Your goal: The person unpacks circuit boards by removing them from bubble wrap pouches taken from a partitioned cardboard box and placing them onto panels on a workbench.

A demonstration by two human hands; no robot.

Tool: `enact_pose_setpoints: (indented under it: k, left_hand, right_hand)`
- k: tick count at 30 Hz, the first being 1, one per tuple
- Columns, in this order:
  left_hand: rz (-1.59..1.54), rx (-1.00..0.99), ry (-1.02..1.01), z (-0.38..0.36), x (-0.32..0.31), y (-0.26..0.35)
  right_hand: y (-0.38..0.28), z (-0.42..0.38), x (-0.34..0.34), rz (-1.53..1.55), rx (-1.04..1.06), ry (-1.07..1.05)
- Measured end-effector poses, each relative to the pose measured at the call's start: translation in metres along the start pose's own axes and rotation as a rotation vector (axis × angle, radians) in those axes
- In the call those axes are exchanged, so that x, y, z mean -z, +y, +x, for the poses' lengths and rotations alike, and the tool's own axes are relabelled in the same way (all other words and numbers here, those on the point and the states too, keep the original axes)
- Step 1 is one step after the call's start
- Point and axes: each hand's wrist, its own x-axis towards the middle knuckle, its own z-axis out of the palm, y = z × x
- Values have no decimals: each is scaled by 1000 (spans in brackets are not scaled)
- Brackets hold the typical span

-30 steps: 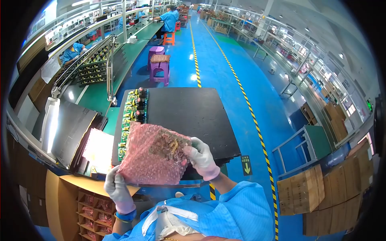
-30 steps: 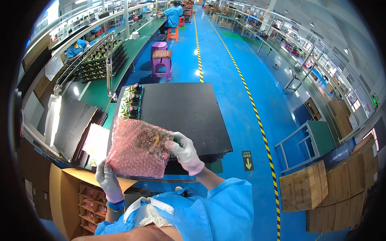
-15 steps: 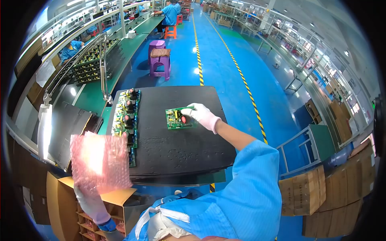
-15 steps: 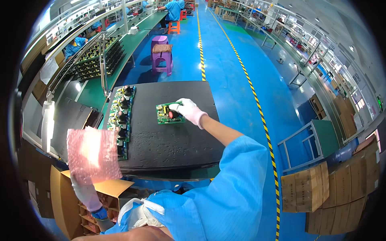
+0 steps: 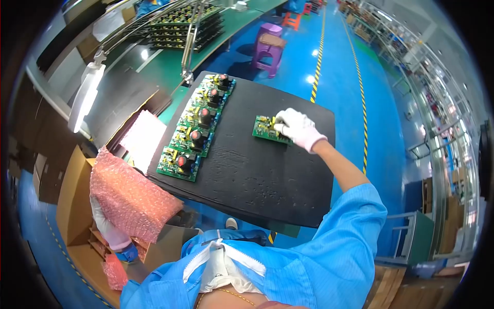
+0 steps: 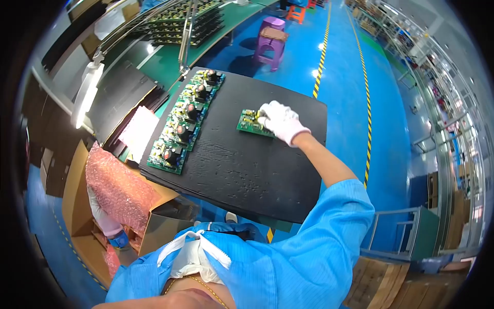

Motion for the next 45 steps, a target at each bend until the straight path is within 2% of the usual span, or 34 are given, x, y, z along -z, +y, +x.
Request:
enact_pose_setpoints:
  k: [1,4,6,12,15,16,17,18,19,20,21,22,23,24,26,27,28,29,31,34,37,38,39,40,42,44,45]
  left_hand:
    - [17,-29,-1,-1,-3,1]
    - [55,-81,-9,-9,-12,3]
    - [58,-91,3,-13,-5,5]
    - [-99,-58,100,-22,57,30]
    - [-11,-44,330,-18,95,38]
    - [212,-86,299,-9,134,29]
    - [439,-120,273,3,194,8]
    - [675,-145,254,2,222,-6]
    - [678,-23,254,-2,250,-28]
    - [680,110,271,0,260,-43]
    - [664,192,205,1,300,-77]
    - [651,269,292,-7,291,-90]
    - [734,250,182,-5,326,-120]
    - [798,222,226,-4,345,-150]
    - [878,155,331,-4,360,-187]
    - [941,156,372,-3,367,-200]
    - [1002,156,410,-3,371,-209]
    - [935,153,470,-3,370,-221]
    - [831,139,517,-2,356,-220]
    - [689,143,523,-1,340,-212]
    - [651,228,535,-3,338,-199]
    - [638,243,530,-4,342,-198]
    - [628,260,523,-7,348,-195]
    - [727,322,385,-13,360,-197]
    - [1293,236,275,-3,328,-156]
    - [1430,-140,350,16,327,-146]
    - [1380,-134,332,34,326,-138]
  right_hand:
    - [5,16,-3,-1,42,84]
    - [3,66,-5,-1,-9,209]
    - [1,99,-17,-1,-56,227]
    - [-20,133,-31,-11,-109,335]
    - [-30,127,-23,-94,-153,364]
    - [-38,123,-18,-144,-189,399]
    - [-41,117,-13,-158,-96,453]
    - [-50,111,-8,-160,7,497]
    - [-64,103,-5,-141,163,579]
    - [-107,85,5,-30,121,504]
    - [-142,68,6,176,197,453]
    - [-171,52,5,383,252,391]
    - [-207,34,-1,445,329,329]
    - [-242,14,-12,503,394,280]
    - [-302,-18,-35,232,697,178]
    - [-326,-25,-58,107,921,155]
    - [-349,-35,-80,74,923,-44]
    - [-372,-35,-100,52,941,-297]
    - [-403,-33,-162,263,1033,-454]
    - [-442,-8,-270,44,924,-776]
    - [-445,5,-372,-245,1014,-796]
    - [-445,6,-393,-372,958,-868]
    - [-441,7,-415,-529,996,-926]
    - [-439,7,-430,-688,1029,-981]
    - [-445,7,-438,-774,1065,-982]
    - [-445,5,-438,-786,1026,-1005]
    - [-447,6,-433,-752,976,-1021]
